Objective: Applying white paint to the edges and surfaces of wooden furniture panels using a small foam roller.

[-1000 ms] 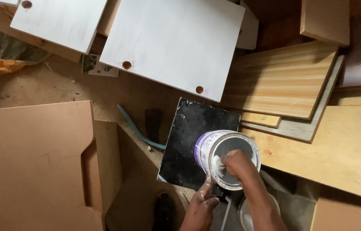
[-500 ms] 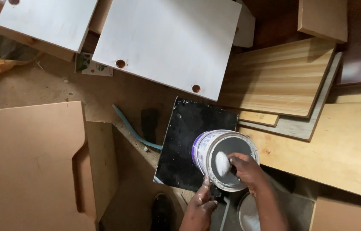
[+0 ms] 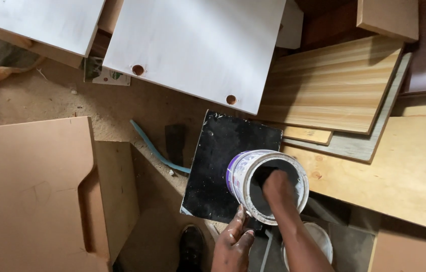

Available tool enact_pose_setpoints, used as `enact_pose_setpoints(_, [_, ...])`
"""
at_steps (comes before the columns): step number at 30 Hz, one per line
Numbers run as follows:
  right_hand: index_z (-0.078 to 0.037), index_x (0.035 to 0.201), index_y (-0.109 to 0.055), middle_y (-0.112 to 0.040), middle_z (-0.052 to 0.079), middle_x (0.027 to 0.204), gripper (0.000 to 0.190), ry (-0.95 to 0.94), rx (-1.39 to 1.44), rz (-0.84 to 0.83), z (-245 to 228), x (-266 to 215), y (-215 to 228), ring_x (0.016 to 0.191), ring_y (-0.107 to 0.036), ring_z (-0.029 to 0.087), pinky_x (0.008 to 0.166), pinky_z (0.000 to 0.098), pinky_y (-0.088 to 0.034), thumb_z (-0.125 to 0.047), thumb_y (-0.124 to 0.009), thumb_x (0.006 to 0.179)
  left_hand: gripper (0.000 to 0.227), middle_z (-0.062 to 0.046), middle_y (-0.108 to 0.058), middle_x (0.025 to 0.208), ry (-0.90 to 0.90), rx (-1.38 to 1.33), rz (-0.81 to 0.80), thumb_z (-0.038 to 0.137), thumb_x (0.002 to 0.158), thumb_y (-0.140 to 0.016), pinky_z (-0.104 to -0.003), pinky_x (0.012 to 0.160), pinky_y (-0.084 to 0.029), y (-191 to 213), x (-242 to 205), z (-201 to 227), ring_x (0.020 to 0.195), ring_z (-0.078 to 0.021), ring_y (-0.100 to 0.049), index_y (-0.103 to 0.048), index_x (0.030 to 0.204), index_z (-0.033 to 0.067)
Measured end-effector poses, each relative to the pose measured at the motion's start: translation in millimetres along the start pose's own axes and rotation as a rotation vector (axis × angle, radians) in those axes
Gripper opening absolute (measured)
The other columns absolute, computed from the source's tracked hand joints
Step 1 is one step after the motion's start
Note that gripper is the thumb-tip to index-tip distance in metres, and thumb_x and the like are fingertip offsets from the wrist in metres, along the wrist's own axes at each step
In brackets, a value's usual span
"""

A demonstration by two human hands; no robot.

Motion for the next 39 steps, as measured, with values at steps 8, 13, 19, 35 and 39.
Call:
enact_pose_setpoints(8, [-0.006, 0.131, -0.061, -0.070, 0.012, 0.102, 0.042, -0.201, 0.440, -0.155, -22, -87, 96, 0.087, -0.064, 0.025, 0.075, 0.0423, -0.043, -0.028, -0.044, 0.099, 0.069, -0.003, -0.063, 0.154, -0.073, 0.162, 0.050, 0.008, 0.080, -0.058, -0.025, 0.120, -0.037, -2, -12, 26, 0.147, -0.0103, -0.052, -0.055, 0.149, 0.0090])
enact_pose_setpoints(13, [-0.003, 0.096, -0.065, -0.058, 0.015, 0.074, 0.021, -0.359, 1.103, -0.325, 22, -61, 54, 0.052, -0.049, 0.025, 0.039, 0.0322, -0.033, -0.023, -0.058, 0.096, 0.063, 0.001, -0.064, 0.153, -0.049, 0.256, 0.030, 0.013, 0.082, -0.058, -0.026, 0.117, -0.040, -7, -17, 36, 0.145, -0.0102, -0.055, -0.062, 0.145, 0.0129])
enact_pose_setpoints(19, [0.002, 0.131, -0.065, -0.063, 0.025, 0.101, 0.034, -0.344, 1.104, -0.409, 6, -83, 65, 0.058, -0.048, 0.020, 0.040, 0.0255, -0.031, -0.007, -0.052, 0.101, 0.067, 0.005, -0.065, 0.152, -0.021, 0.236, 0.098, 0.016, 0.081, -0.058, -0.023, 0.113, -0.041, -10, -23, 31, 0.141, -0.0043, -0.056, -0.061, 0.148, 0.0195])
enact_pose_setpoints(35, [0.012, 0.104, -0.074, -0.071, 0.032, 0.085, 0.028, -0.125, 1.081, -0.785, -10, -85, 54, 0.069, -0.070, 0.043, 0.057, 0.0500, -0.060, -0.008, -0.061, 0.089, 0.088, -0.004, -0.048, 0.161, -0.133, -0.180, -0.209, -0.004, 0.071, -0.046, -0.025, 0.115, -0.032, -24, -18, 29, 0.149, -0.0143, -0.042, -0.038, 0.158, 0.0038])
enact_pose_setpoints(39, [-0.009, 0.074, -0.062, -0.048, 0.004, 0.055, 0.022, -0.009, 0.753, -0.520, -5, -63, 62, 0.043, -0.038, 0.013, 0.039, 0.0277, -0.023, -0.017, -0.058, 0.094, 0.083, -0.003, -0.038, 0.167, -0.105, 0.003, -0.180, 0.000, 0.076, -0.045, -0.029, 0.120, -0.028, -21, -23, 40, 0.155, -0.0155, -0.032, -0.034, 0.159, 0.0059])
Point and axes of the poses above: each hand's wrist, its own x-axis towards the middle knuckle, its own y-axis out of the back of the hand, z = x × y, the point moved 7 cm from there along x, towards the middle knuckle
